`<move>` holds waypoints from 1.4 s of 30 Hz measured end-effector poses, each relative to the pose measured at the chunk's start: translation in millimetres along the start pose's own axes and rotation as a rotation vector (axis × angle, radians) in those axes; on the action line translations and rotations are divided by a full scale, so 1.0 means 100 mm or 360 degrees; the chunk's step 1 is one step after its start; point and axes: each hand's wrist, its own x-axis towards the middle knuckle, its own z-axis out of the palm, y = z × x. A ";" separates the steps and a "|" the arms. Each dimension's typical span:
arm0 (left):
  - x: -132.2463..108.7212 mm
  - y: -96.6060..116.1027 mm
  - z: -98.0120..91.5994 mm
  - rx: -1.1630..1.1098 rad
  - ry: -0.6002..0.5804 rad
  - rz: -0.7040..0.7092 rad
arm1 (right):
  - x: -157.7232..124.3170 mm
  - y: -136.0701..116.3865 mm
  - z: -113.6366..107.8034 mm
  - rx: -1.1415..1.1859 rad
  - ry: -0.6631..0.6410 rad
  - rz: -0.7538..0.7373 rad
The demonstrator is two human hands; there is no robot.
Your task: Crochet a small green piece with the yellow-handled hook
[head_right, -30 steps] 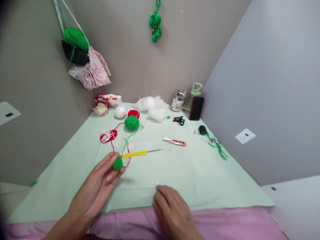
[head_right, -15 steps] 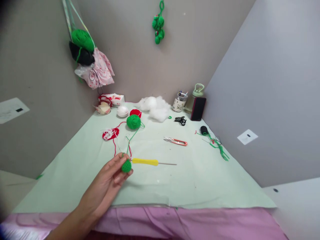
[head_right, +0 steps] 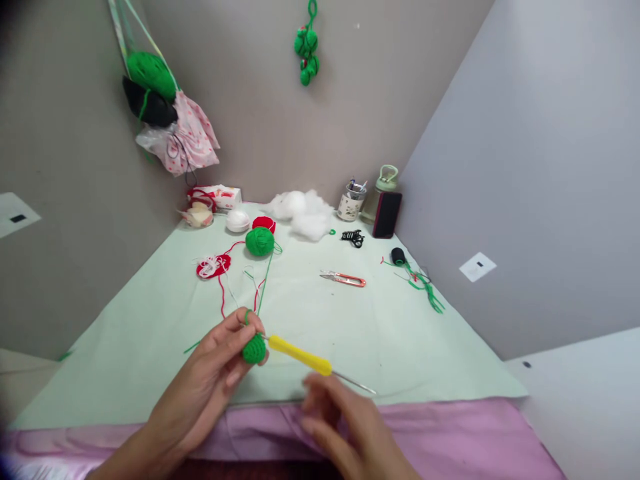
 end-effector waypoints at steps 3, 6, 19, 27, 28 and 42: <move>0.00 -0.07 0.01 0.0024 -0.0062 -0.0037 | 0.37 -0.23 0.20 0.0550 0.0389 -0.0375; -0.01 -0.09 -0.04 0.0086 -0.0130 0.0029 | 0.64 -0.36 0.46 0.0707 0.0513 -0.0626; -0.04 -0.05 -0.27 0.0308 -0.0162 0.0115 | 0.84 -0.43 0.43 0.0917 0.0480 -0.0549; 0.01 -0.06 -0.27 0.0575 -0.0169 0.0228 | 0.81 -0.37 0.44 0.0978 0.0551 -0.0609; 0.01 -0.07 -0.27 0.0578 -0.0160 0.0238 | 0.82 -0.36 0.44 0.1055 0.0569 -0.0566; -0.02 -0.08 -0.26 0.0571 -0.0021 0.0265 | 0.79 -0.38 0.40 0.1183 0.0428 -0.0479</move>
